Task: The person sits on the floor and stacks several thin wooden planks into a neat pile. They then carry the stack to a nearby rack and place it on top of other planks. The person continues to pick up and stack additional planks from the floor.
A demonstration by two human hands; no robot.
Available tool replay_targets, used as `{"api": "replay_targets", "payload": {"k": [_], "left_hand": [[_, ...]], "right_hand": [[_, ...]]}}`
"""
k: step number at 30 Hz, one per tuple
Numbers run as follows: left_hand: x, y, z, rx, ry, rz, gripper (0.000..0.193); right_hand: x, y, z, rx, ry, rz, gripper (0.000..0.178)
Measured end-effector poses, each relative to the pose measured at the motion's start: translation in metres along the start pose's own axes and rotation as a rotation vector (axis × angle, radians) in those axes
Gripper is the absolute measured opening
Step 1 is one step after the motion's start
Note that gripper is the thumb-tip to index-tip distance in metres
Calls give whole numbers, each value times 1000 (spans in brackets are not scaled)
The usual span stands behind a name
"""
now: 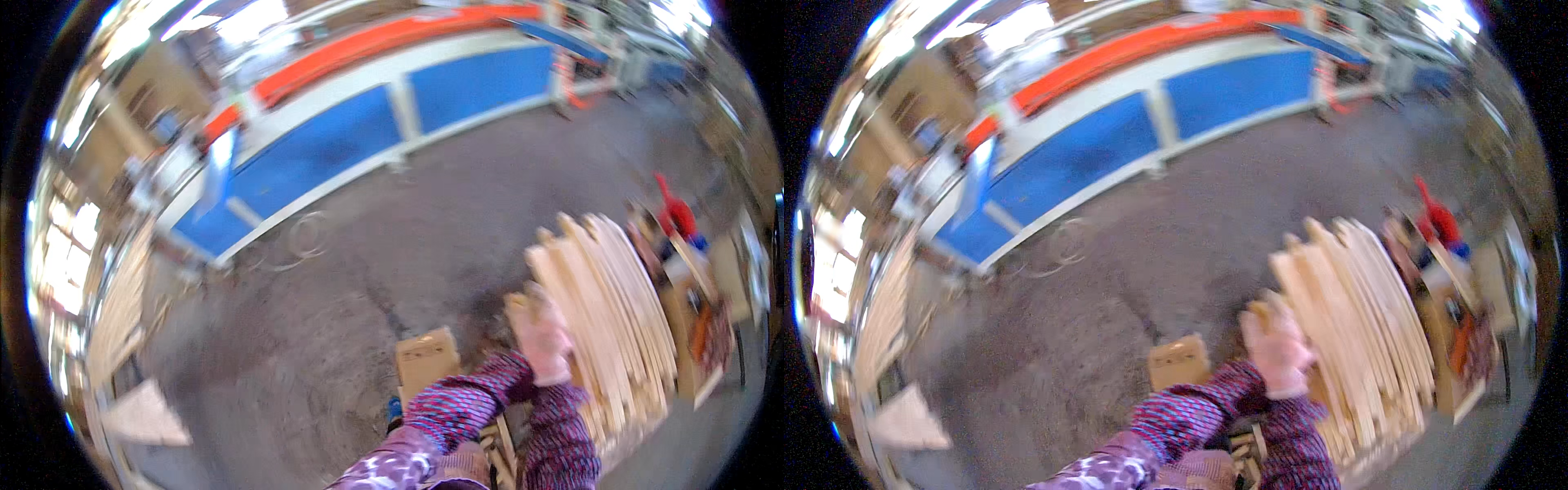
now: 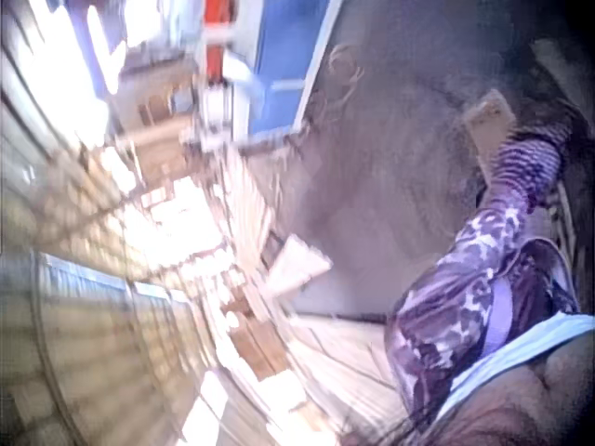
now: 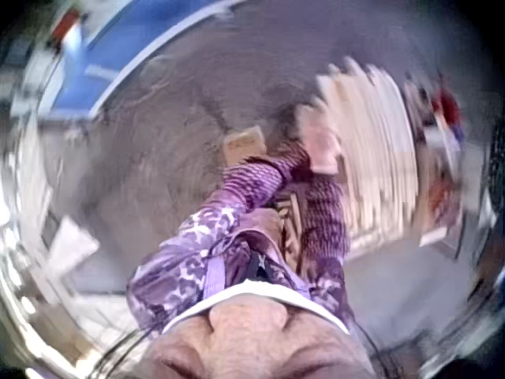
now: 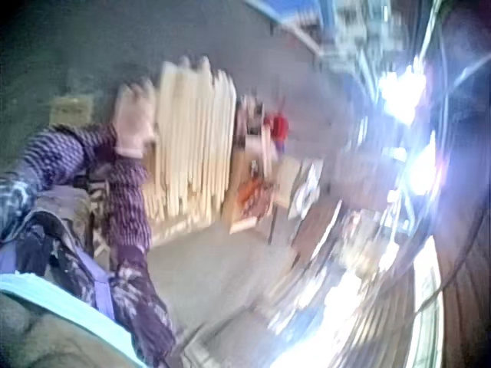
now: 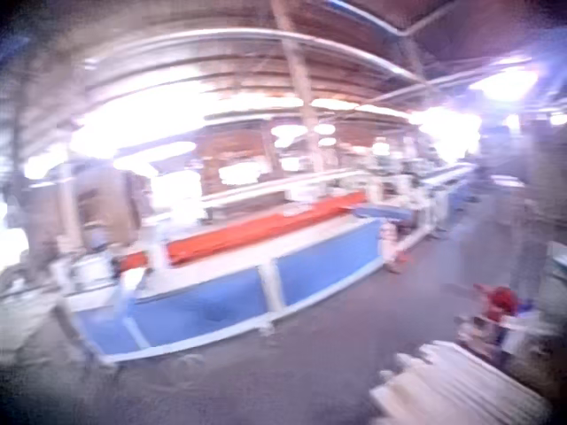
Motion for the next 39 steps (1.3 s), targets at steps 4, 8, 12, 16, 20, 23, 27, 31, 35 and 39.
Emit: {"api": "replay_targets", "payload": {"k": [4,8,12,16,20,23,27,31,35,39], "left_hand": [[-27,-17,-9,12,-71,27,46],[-13,1,-84,24,4,4,51],[22,46,-205,16,184,-20,56],[52,124,-381,-315,233,-19,43],[149,187,-531,-457,359,-211,40],[223,209,-703,-612,553,-138,47],[230,229,-892,-1128,951,-329,35],[220,213,-975,-1617,692,-876,26],[236,215,-1000,-1695,572,-1043,23],[251,251,-1036,-1729,540,-1042,27]], "right_hand": [[-53,28,-28,85,-220,473,49],[-17,29,-80,246,-407,536,50],[59,24,-179,407,-415,334,50],[145,-36,-261,559,-279,248,47],[197,-163,-304,771,-119,392,42],[339,-220,-331,918,218,74,47],[438,-301,-381,1021,332,266,55],[525,-336,-454,1182,528,82,56],[563,-390,-507,1292,732,-5,53],[625,-436,-525,1413,779,-82,57]]}}
Point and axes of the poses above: each hand's wrist, its own z-axis towards the middle knuckle, its own y-axis out of the back of the hand, x = y × z, the point moved 3 cm from there along z, towards the middle knuckle, and after that the axes turned 6 degrees about -y, right-handed, at the moved point
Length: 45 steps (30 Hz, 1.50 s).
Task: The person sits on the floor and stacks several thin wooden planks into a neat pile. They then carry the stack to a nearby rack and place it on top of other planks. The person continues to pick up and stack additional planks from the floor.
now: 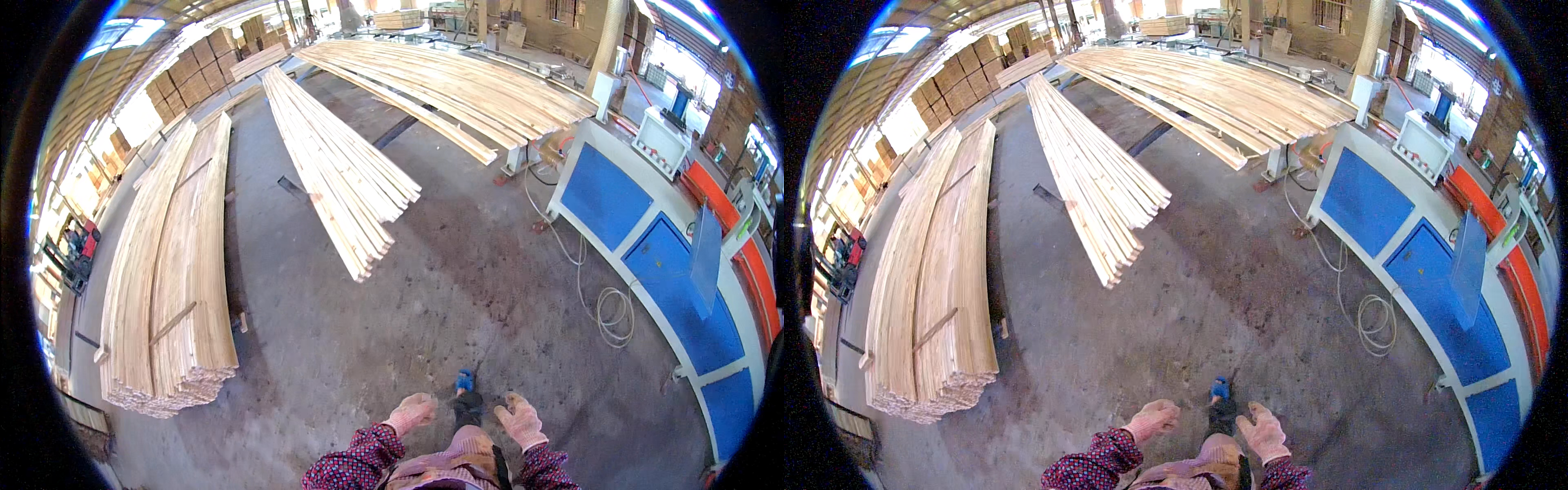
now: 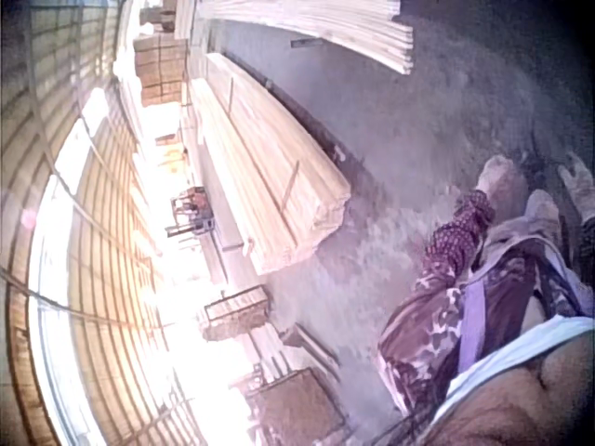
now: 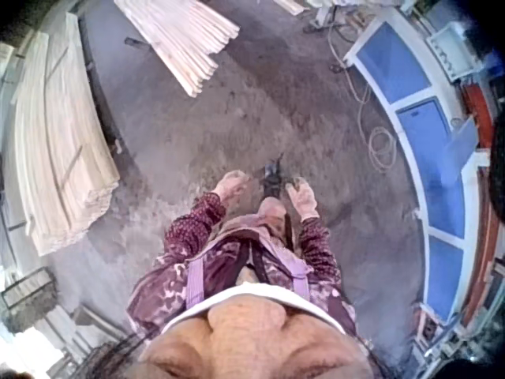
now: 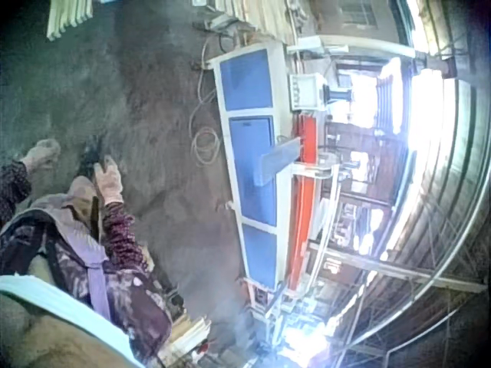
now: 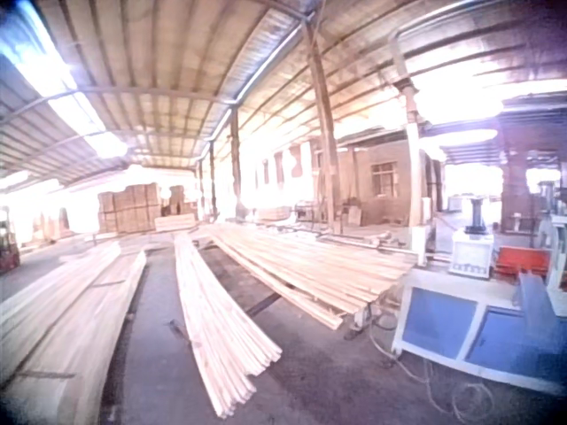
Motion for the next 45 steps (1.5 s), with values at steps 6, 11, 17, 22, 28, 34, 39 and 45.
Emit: {"api": "replay_targets", "payload": {"k": [6,11,17,22,28,34,39,45], "left_hand": [[-104,40,72,-305,-48,-74,34],[-210,66,138,-368,-122,-215,35],[-329,100,248,-498,-440,-166,41],[-468,137,364,-480,-896,143,50],[-650,155,469,-470,-966,1014,73],[-768,200,577,-404,-1025,1712,105],[-860,236,658,-200,-1010,2136,95],[-916,248,729,297,-1161,1976,53]], "right_hand": [[75,69,163,-10,64,-97,64],[209,138,299,-141,176,-133,66],[362,160,456,-490,548,-416,70],[442,165,551,-721,677,-777,64],[421,158,649,-599,513,-807,40],[464,224,669,146,38,-502,59],[418,233,717,368,60,-301,63],[444,256,726,556,-30,-184,64]]}}
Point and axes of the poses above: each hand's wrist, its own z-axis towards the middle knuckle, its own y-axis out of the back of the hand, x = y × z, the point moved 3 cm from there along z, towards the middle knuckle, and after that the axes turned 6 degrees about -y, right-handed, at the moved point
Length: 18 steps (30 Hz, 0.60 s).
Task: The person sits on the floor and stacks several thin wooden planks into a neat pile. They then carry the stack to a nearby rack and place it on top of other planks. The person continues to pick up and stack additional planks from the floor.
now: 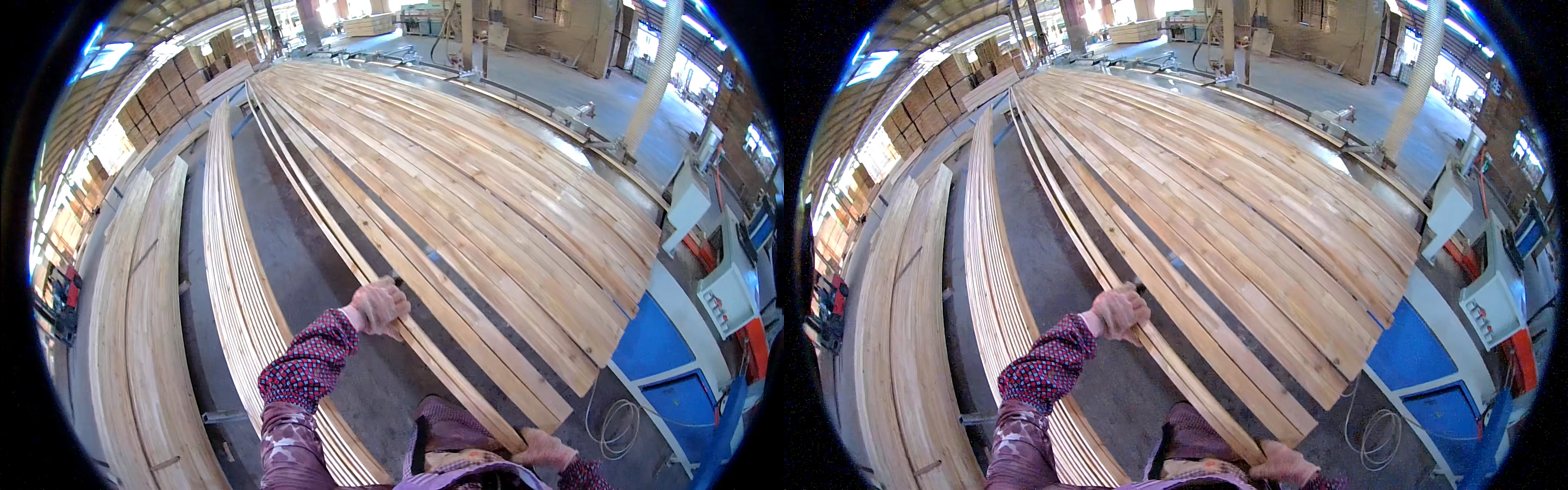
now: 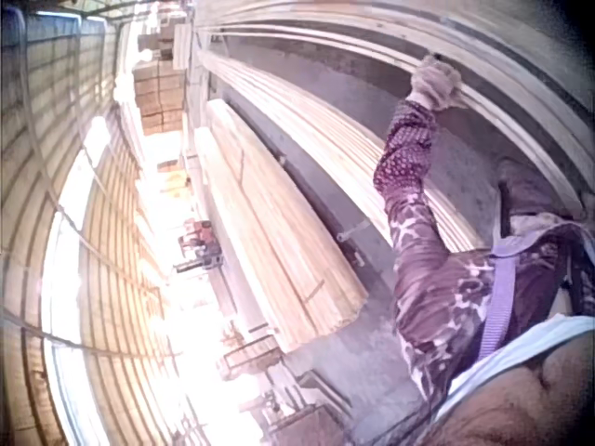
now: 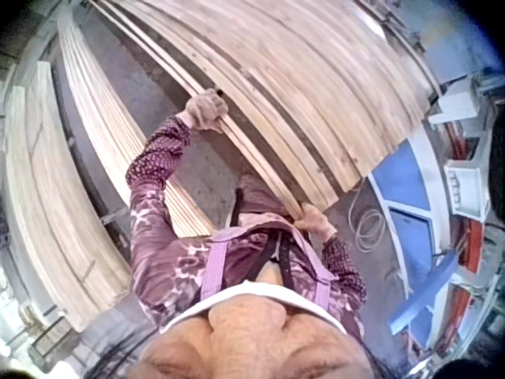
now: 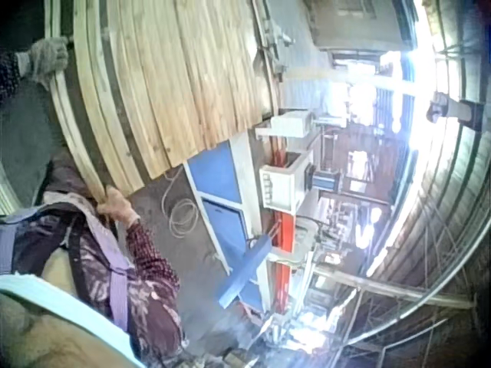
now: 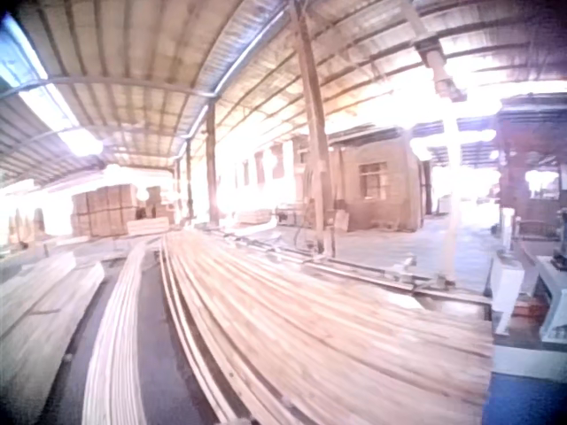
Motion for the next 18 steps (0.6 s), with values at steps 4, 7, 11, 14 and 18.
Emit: {"api": "replay_targets", "payload": {"k": [4,7,11,14,18], "left_hand": [[29,-35,10,-13,-169,-99,50],[34,-31,18,56,-253,-150,57],[41,-38,23,-22,-352,-218,62],[59,-29,19,-127,-463,-234,61],[96,-52,-9,-148,-472,-273,61]], "right_hand": [[89,45,-39,-24,-181,-353,43],[143,84,-39,-263,-119,-384,43],[170,79,51,-856,201,-549,48],[158,64,94,-850,78,-619,48],[145,51,104,-726,-7,-595,48]]}}
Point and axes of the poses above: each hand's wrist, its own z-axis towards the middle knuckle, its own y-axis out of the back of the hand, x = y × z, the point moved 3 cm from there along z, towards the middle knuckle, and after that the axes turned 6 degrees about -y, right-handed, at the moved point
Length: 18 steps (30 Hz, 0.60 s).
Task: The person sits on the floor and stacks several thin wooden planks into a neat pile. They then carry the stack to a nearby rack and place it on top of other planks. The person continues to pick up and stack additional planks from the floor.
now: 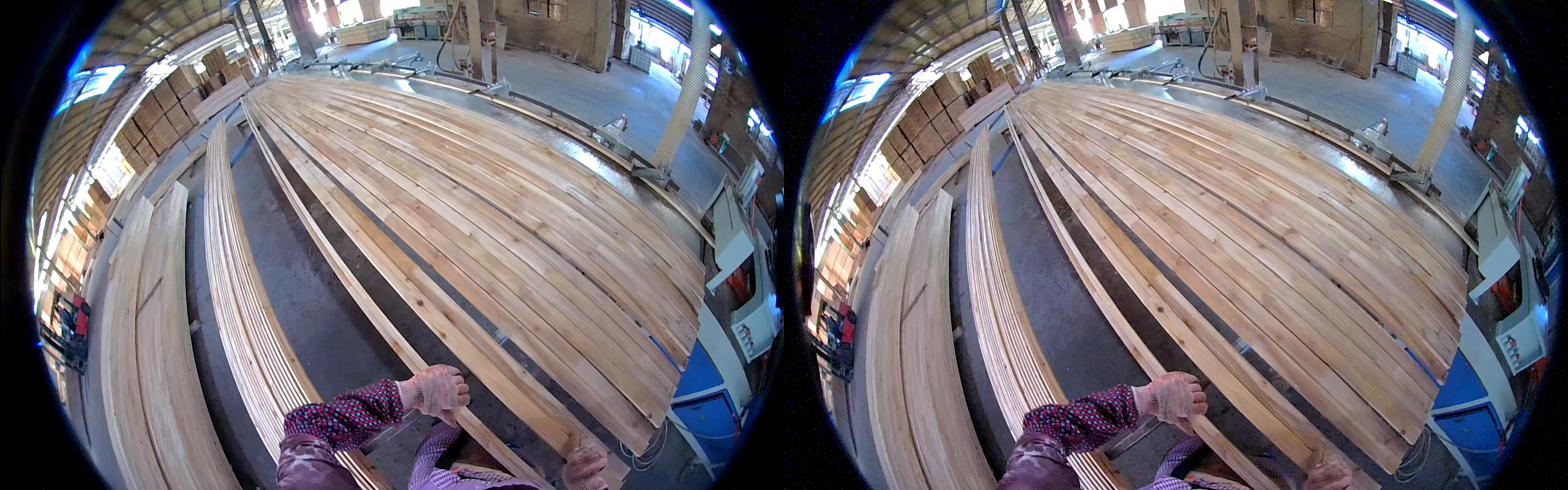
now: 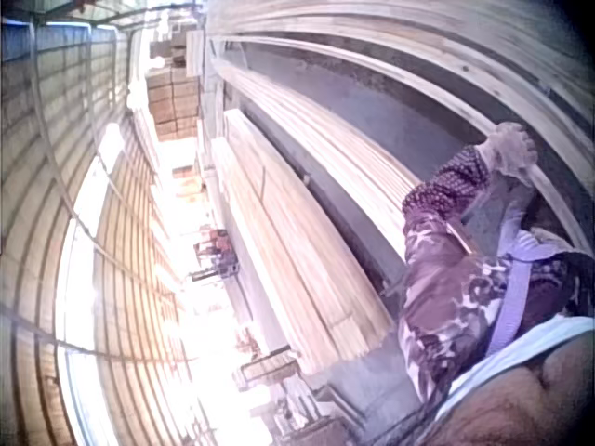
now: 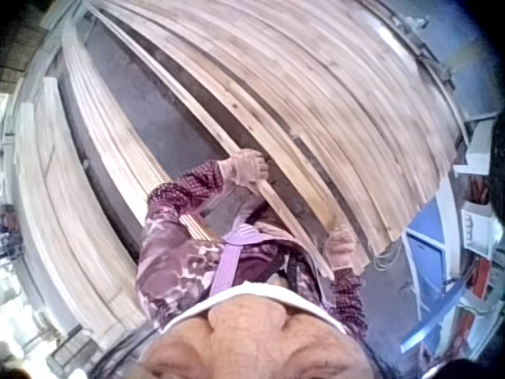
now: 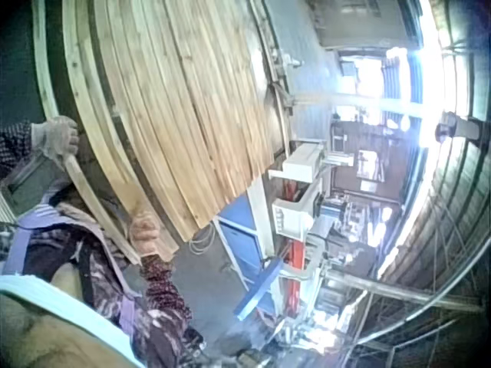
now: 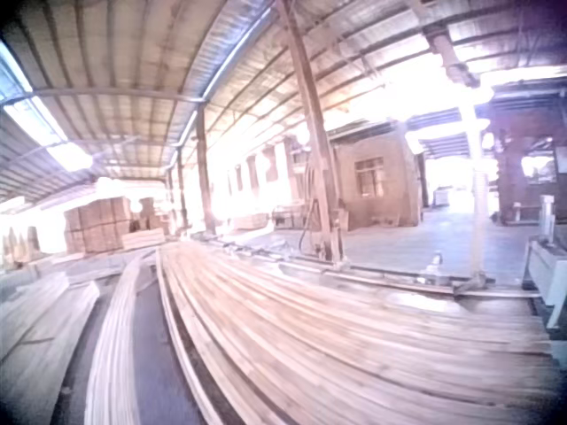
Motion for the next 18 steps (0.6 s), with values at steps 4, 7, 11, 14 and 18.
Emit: {"api": "replay_targets", "payload": {"k": [4,7,11,14,18], "left_hand": [[7,8,-12,8,-28,25,58],[7,13,-9,-49,-29,51,57],[6,11,-17,-104,37,84,54],[9,10,1,-33,111,84,56],[-19,2,35,-147,102,63,32]], "right_hand": [[-6,-10,-11,95,-17,6,47],[-11,-9,-12,119,-4,71,47],[19,46,10,497,59,260,48],[-29,-7,5,615,7,688,62],[-22,20,-2,547,-2,536,84]]}}
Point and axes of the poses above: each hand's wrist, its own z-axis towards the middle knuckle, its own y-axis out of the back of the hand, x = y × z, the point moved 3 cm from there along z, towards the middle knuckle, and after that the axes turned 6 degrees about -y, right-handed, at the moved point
